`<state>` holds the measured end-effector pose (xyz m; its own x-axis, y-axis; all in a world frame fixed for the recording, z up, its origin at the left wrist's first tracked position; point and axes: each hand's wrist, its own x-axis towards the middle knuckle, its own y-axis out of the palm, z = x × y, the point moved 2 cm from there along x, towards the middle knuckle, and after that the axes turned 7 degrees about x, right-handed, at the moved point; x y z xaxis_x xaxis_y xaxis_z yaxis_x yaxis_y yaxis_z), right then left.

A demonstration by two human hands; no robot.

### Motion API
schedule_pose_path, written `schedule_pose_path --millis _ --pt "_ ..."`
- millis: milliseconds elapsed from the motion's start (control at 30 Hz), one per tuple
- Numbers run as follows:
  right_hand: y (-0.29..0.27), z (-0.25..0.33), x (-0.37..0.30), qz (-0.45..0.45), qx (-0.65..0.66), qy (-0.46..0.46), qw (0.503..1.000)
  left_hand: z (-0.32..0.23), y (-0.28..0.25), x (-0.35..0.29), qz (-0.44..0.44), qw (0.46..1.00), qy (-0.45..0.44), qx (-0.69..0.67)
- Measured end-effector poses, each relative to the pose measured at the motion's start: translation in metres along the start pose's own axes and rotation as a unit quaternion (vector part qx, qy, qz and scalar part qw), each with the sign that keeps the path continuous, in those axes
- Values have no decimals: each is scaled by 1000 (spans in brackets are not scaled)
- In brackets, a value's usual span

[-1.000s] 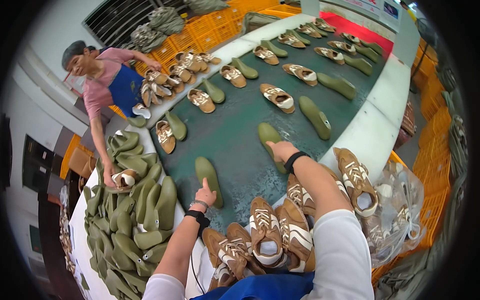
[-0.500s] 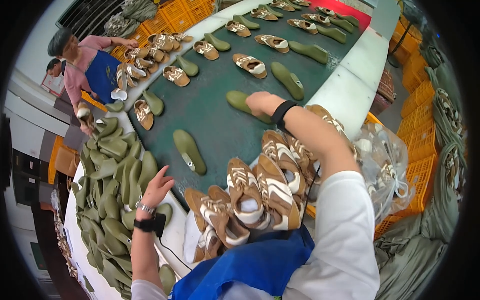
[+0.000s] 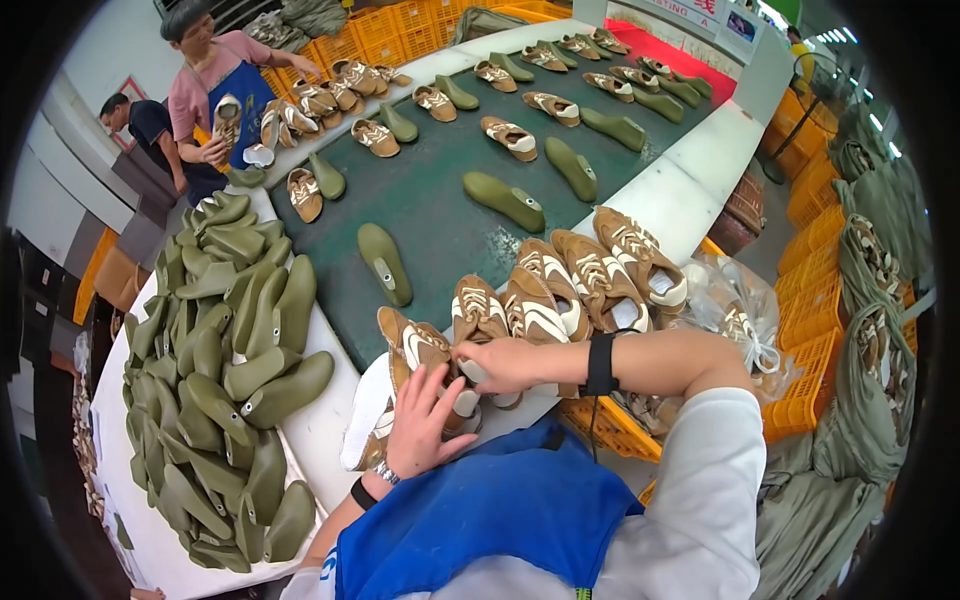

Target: Picking up shoes from a large bag and placing them onto lasts on a conveyor table in a factory setting.

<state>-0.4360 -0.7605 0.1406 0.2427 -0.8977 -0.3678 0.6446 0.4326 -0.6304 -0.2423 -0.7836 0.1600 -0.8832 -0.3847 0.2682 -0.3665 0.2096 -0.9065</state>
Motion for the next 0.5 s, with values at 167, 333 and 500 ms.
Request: schedule_pose_path --millis 167,333,500 --pt "-66 -2 6 -204 62 -31 976 15 32 1 32 998 20 58" --pt "-151 -19 -13 -249 544 68 798 22 13 -13 58 993 12 99" --pt "-177 -27 -15 -215 722 17 657 67 -16 -27 -34 967 -137 -210"
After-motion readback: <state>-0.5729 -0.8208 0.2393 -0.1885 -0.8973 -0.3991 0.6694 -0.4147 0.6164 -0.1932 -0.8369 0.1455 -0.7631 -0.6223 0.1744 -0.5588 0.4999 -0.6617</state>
